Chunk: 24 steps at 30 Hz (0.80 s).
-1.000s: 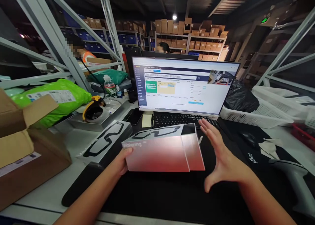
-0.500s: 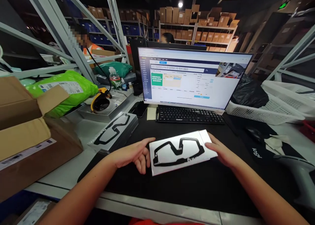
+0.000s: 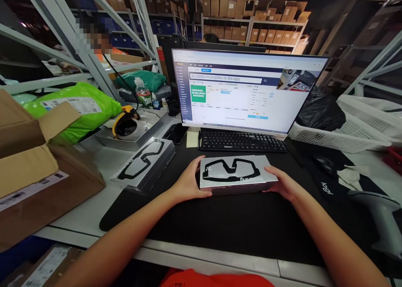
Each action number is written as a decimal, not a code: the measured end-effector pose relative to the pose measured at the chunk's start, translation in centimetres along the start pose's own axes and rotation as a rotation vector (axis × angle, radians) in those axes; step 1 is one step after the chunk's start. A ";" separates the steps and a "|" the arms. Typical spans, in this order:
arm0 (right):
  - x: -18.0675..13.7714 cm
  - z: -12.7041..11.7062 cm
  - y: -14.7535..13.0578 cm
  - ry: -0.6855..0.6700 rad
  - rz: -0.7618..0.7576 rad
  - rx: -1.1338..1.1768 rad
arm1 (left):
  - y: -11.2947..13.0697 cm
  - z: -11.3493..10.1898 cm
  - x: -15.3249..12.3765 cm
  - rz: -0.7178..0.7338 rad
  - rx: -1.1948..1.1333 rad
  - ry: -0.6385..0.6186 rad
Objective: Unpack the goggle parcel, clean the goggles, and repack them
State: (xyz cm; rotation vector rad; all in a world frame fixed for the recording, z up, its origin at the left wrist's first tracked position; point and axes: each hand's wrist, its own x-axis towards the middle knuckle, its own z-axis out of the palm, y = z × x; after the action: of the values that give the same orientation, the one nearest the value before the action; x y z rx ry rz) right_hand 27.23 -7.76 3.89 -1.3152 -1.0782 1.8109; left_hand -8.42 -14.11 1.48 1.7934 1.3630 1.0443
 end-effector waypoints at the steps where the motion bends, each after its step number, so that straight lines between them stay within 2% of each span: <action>1: 0.1 -0.3 -0.3 0.019 -0.011 0.001 | 0.1 0.1 0.0 0.008 -0.005 0.017; 6: 0.3 -2.3 -1.1 0.073 -0.021 -0.032 | 1.0 0.4 -0.1 0.007 0.056 0.034; 11: 0.5 -3.9 -1.0 0.070 -0.012 -0.055 | 1.3 0.1 -0.3 0.049 0.072 0.026; 24: 0.6 -7.4 -0.4 0.155 -0.001 -0.012 | 0.2 0.0 0.0 0.127 0.056 -0.004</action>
State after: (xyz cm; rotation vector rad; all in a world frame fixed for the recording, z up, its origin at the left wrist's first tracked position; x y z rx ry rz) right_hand 34.16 -5.25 2.77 -1.4365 -1.0075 1.6738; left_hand -8.38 -14.19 1.63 1.9436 1.3026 1.0773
